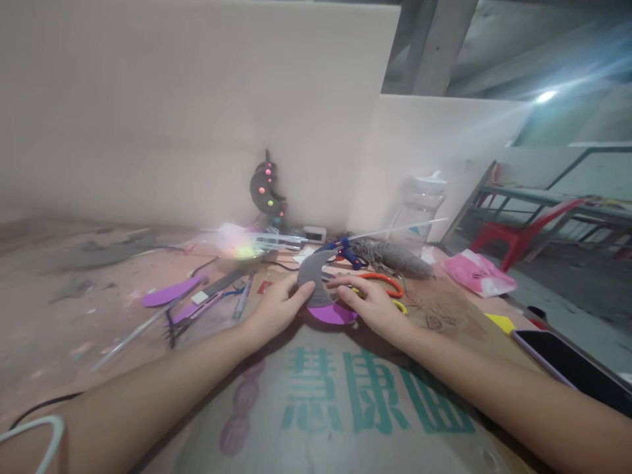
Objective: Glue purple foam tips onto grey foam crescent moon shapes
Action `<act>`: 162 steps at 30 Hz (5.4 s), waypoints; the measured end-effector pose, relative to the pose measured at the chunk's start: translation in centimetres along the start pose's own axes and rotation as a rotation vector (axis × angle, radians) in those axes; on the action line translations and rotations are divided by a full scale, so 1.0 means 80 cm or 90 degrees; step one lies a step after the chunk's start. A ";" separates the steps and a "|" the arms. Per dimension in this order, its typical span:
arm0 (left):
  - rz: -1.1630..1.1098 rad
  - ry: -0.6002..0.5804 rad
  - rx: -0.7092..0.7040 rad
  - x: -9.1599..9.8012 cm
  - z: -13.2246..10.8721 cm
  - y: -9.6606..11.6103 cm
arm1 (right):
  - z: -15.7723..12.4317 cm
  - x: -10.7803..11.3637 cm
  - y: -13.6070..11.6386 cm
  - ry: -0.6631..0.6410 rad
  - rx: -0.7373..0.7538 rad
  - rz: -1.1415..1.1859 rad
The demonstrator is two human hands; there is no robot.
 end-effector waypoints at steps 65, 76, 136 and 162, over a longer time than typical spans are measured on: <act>0.160 -0.050 -0.204 -0.003 -0.011 0.013 | 0.003 -0.008 0.007 -0.002 -0.016 -0.001; 0.189 -0.047 -0.209 -0.001 -0.010 0.015 | 0.002 -0.006 0.005 -0.009 0.016 0.006; 0.166 -0.002 -0.138 0.005 -0.005 0.002 | 0.000 -0.006 0.002 0.003 0.006 -0.036; 0.092 0.001 -0.062 0.005 0.002 0.007 | 0.002 0.000 0.006 0.087 0.003 -0.031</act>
Point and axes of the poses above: each hand's wrist, its own z-axis towards the middle knuckle, its own x-axis out of the back of the hand, y = z × x, the point moved 4 cm from there along z, towards the middle knuckle, and after that the axes turned 14 degrees about -x, right-handed, at the moved point
